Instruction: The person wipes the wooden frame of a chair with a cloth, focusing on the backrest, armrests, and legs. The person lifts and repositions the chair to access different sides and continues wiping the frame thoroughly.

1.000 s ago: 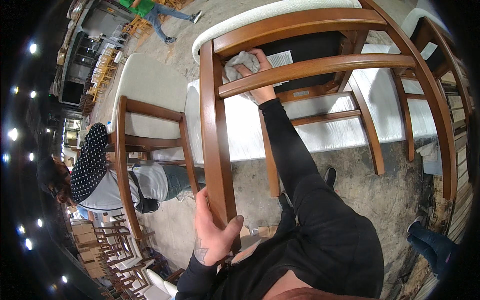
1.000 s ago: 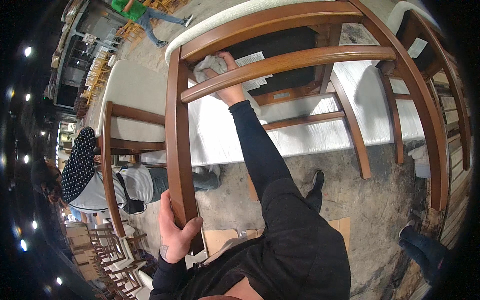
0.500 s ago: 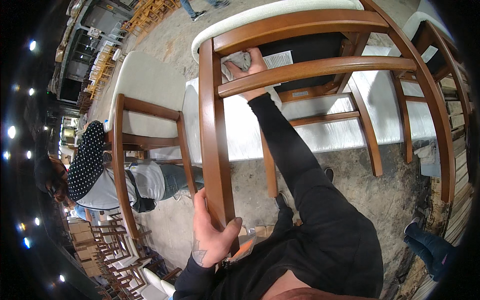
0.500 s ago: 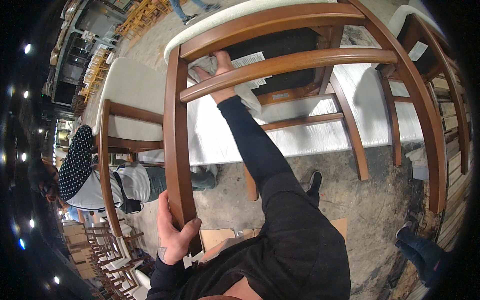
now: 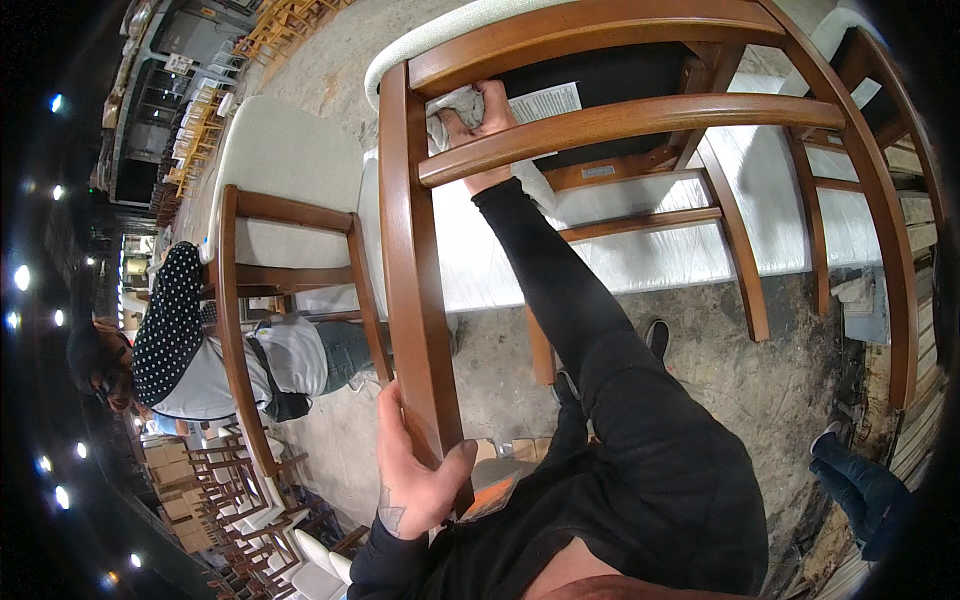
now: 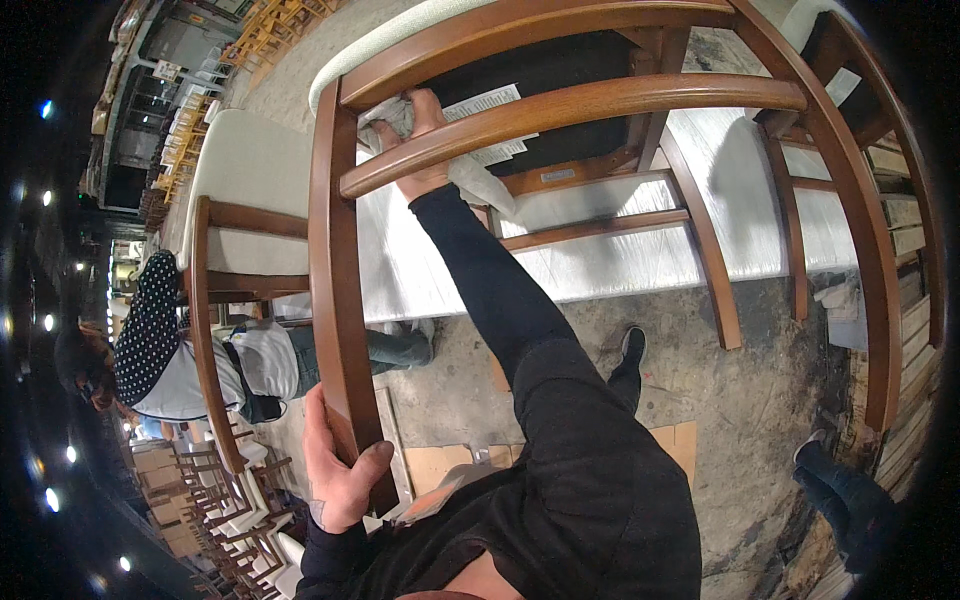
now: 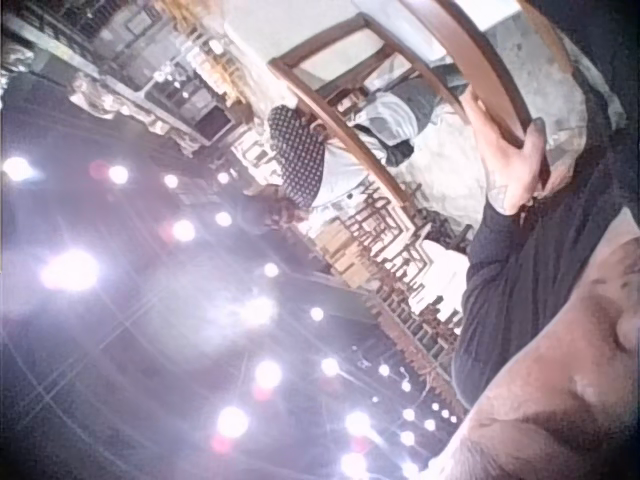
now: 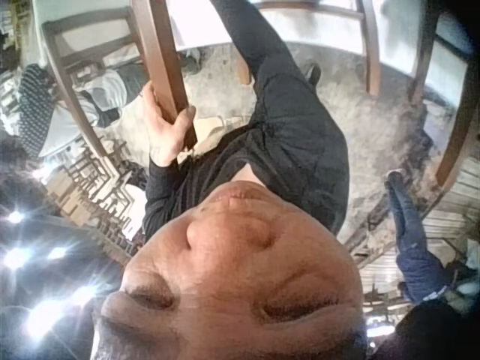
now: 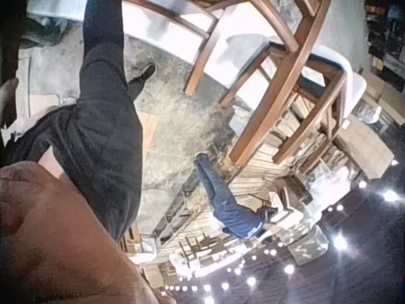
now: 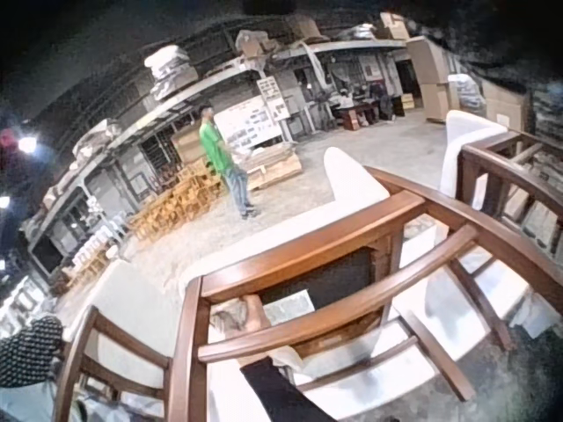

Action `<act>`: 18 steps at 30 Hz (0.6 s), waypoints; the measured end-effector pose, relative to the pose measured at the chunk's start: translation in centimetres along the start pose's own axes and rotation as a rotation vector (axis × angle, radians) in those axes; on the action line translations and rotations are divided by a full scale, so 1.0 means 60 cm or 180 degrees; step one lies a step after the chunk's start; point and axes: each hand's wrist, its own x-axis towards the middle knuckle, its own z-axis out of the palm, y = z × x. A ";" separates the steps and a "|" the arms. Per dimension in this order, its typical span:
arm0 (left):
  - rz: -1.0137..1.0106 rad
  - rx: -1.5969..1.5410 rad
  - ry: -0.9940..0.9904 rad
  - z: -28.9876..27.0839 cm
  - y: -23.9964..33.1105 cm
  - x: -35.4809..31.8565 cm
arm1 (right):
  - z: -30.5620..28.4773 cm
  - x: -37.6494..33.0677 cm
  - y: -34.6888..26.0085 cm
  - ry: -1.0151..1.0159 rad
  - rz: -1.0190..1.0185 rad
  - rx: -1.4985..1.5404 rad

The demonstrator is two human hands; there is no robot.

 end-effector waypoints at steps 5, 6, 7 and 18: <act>0.0033 0.0112 0.0014 -0.004 -0.008 -0.005 | 0.012 0.012 -0.034 0.0991 0.0739 0.0637; 0.0061 0.0084 -0.0010 -0.005 -0.008 -0.006 | 0.019 0.007 -0.042 0.1581 0.0704 0.0808; 0.0034 0.0041 -0.0013 -0.004 -0.006 -0.006 | 0.028 0.003 -0.047 0.1482 0.0767 0.1637; -0.0148 0.0074 0.0060 0.000 0.006 -0.008 | 0.025 -0.013 -0.065 0.0806 0.1472 0.1402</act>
